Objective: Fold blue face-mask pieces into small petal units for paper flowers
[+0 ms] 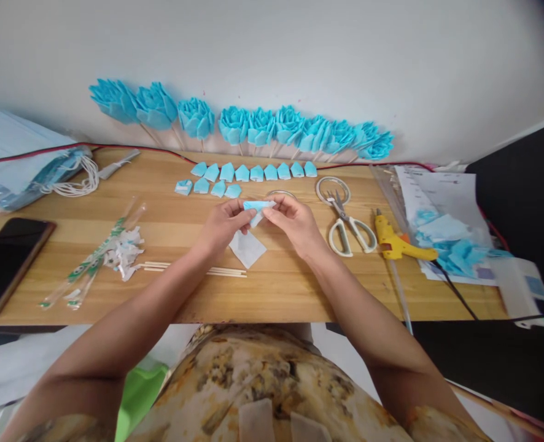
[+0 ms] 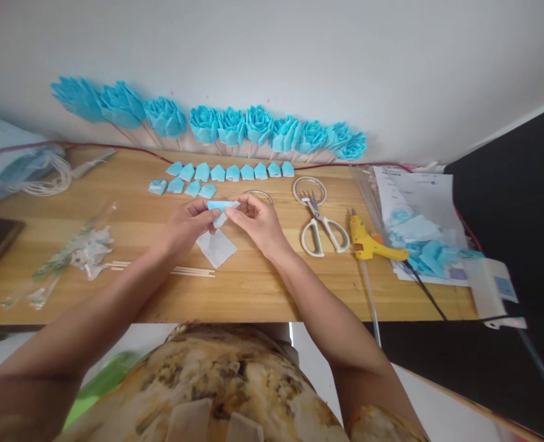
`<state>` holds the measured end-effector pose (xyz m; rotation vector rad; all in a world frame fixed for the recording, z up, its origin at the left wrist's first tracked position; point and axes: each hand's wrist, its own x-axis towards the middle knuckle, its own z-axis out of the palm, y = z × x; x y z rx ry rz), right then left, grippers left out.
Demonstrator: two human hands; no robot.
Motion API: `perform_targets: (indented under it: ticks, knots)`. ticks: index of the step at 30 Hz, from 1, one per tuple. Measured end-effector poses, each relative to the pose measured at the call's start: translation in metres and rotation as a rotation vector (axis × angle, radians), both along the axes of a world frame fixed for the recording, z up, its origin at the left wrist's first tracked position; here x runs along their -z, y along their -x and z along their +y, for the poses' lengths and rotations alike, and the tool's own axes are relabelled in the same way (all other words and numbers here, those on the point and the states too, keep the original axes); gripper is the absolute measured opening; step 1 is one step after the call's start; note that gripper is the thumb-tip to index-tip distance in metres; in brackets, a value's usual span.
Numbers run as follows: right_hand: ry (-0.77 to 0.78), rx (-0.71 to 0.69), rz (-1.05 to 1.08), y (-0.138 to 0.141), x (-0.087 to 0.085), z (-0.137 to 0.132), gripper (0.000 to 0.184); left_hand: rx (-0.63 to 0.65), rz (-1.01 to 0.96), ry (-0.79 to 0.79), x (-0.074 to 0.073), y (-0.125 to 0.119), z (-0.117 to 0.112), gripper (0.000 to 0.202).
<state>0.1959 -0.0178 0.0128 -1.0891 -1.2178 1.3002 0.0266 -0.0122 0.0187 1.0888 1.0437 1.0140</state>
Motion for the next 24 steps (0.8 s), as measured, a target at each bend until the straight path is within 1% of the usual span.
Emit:
perform_targets:
  ticks: [4,8,10,12,15,17,24]
  knots:
    - [-0.076,0.060,-0.053,0.000,0.003,0.000,0.018,0.023,0.042,0.000,0.003,0.001,-0.001,0.027]
    - [-0.169,0.092,-0.163,0.001,0.003,-0.002,0.012,0.025,0.050,-0.006,0.006,0.001,-0.001,0.028]
    - [-0.255,0.139,-0.266,0.002,0.002,-0.005,0.008,0.024,0.039,-0.015,0.005,0.000,-0.002,0.027]
    - [-0.390,0.198,-0.399,0.003,0.001,-0.007,0.004,0.026,0.031,-0.026,0.003,-0.001,-0.003,0.025]
    - [-0.613,0.252,-0.601,0.004,0.001,-0.009,0.007,0.023,0.026,-0.025,0.000,-0.002,-0.004,0.023]
    - [-0.708,0.249,-0.687,0.003,0.001,-0.009,0.008,0.019,0.017,-0.019,0.000,-0.002,-0.004,0.024]
    - [-0.836,0.214,-0.785,0.000,0.003,-0.008,0.016,-0.002,-0.095,0.013,0.002,0.000,-0.001,0.022]
